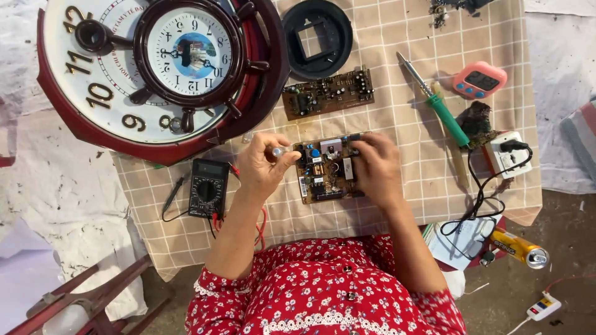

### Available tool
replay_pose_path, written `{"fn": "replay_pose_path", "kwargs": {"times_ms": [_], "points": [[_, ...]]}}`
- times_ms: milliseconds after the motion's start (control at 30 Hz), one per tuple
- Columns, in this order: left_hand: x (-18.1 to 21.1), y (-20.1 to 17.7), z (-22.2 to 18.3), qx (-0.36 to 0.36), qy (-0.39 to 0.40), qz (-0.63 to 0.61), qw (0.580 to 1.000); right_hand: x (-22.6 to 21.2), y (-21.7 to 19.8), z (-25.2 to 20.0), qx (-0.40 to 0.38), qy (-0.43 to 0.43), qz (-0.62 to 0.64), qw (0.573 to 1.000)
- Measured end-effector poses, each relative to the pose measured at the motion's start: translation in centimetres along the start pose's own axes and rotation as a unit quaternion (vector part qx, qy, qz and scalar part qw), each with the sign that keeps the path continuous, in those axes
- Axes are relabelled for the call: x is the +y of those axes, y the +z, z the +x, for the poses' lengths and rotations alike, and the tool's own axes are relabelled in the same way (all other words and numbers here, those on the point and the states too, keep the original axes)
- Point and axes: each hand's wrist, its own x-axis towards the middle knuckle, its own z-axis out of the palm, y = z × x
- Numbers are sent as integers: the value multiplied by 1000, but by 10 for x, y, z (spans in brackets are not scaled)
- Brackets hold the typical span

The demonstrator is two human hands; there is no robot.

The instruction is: Testing and adjusting electronic components on a circuit board using a screwdriver and multimeter

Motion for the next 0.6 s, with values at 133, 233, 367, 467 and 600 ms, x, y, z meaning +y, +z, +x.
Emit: {"fn": "replay_pose_path", "kwargs": {"times_ms": [133, 233, 367, 467, 600], "points": [[8, 4, 3, -12, 15, -1, 1000, 26, -16, -37, -22, 27, -40, 999], [10, 2, 4, -57, 57, -1, 997, 32, -19, -57, -43, 1, -47, 998], [13, -6, 2, -64, 48, 28, 996, 13, -32, -53, -80, 25, -34, 996], [11, -6, 0, -37, 41, 40, 998, 15, -32, -55, -93, 27, -37, 995], [14, -3, 1, -36, 20, -1, 999, 18, -29, -56, -85, 18, -39, 995]]}}
